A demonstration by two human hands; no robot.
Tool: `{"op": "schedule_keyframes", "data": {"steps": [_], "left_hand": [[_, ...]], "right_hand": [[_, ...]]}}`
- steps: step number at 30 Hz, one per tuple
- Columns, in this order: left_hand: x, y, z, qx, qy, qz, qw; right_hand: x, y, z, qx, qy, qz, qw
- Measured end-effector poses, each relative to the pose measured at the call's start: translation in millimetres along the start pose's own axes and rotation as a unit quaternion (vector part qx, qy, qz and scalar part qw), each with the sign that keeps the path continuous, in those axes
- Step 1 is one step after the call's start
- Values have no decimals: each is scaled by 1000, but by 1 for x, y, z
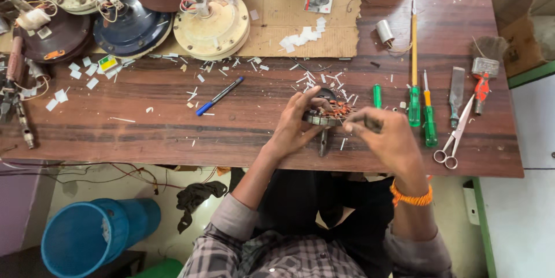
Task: The person sits at a workbench winding copper wire into the slots of a small motor armature held in a holder, pressing the coils into place by hand and turning the armature as they work around it. They briefly use a green-handled screwdriver to adjust the windings before continuing to arrange the wire by hand.
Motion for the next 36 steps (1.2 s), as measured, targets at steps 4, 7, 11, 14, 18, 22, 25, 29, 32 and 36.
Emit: {"op": "schedule_keyframes", "data": {"steps": [4,7,11,14,18,22,25,29,32,36], "left_hand": [[2,-4,7,5,-23,-6,1000],[3,-8,14,12,-63,-29,998],[3,-12,22,-3,-60,-39,997],[3,-13,24,-21,-61,-36,997],[2,-10,22,-23,-57,-35,997],[1,-9,19,-17,-60,-41,997],[1,-10,24,-51,-61,-47,996],[2,-12,28,-76,-59,-60,994],[1,-13,25,-49,-72,-72,994],[0,-12,25,-54,-72,-65,994]], "right_hand": [[-3,18,-5,34,-68,28,997],[-1,20,1,2,-30,37,999],[1,18,2,-38,5,31,999],[1,22,-11,8,-47,17,999],[2,35,-20,60,18,64,996],[-1,53,-25,115,25,146,982],[-9,64,-22,128,47,180,974],[-22,71,-14,136,43,206,968],[-27,75,-2,110,17,209,972],[-44,80,9,149,13,244,958]]}}
Point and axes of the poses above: each hand's wrist, its own y-axis away from the middle knuckle, its own x-axis out of the back of the hand, z = x × y, the point moved 7 cm from there along -y, towards the middle knuckle, and after that the axes turned 14 degrees about z, right-handed, at the moved point
